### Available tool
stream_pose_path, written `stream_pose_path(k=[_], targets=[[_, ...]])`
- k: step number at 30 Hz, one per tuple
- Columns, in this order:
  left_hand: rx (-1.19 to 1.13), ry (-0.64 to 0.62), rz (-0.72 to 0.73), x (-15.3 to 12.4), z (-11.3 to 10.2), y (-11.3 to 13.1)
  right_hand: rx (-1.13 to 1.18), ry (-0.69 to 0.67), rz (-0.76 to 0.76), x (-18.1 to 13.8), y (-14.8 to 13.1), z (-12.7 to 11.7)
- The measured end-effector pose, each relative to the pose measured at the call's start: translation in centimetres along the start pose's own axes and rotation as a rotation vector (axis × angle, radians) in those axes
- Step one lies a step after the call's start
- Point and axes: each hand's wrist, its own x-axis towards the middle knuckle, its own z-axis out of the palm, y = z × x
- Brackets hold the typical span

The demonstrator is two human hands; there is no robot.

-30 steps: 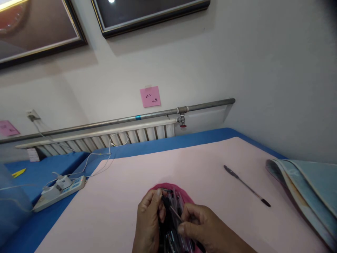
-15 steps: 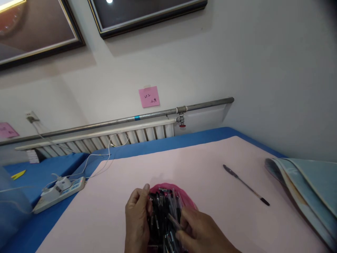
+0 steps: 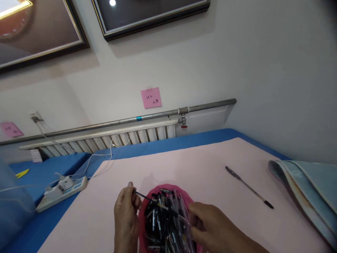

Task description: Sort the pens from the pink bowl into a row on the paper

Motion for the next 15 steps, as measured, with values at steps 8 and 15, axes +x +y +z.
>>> stream_pose_path(k=[8,15], targets=[[-0.005,-0.002,-0.055,0.2,-0.5,0.1,0.039,0.099,-0.021,0.3,0.2,-1.5],[0.228,-0.375,-0.19,-3.0,1.4,-1.9,0.555,-0.17,-0.027,-0.2,-1.5,-0.6]])
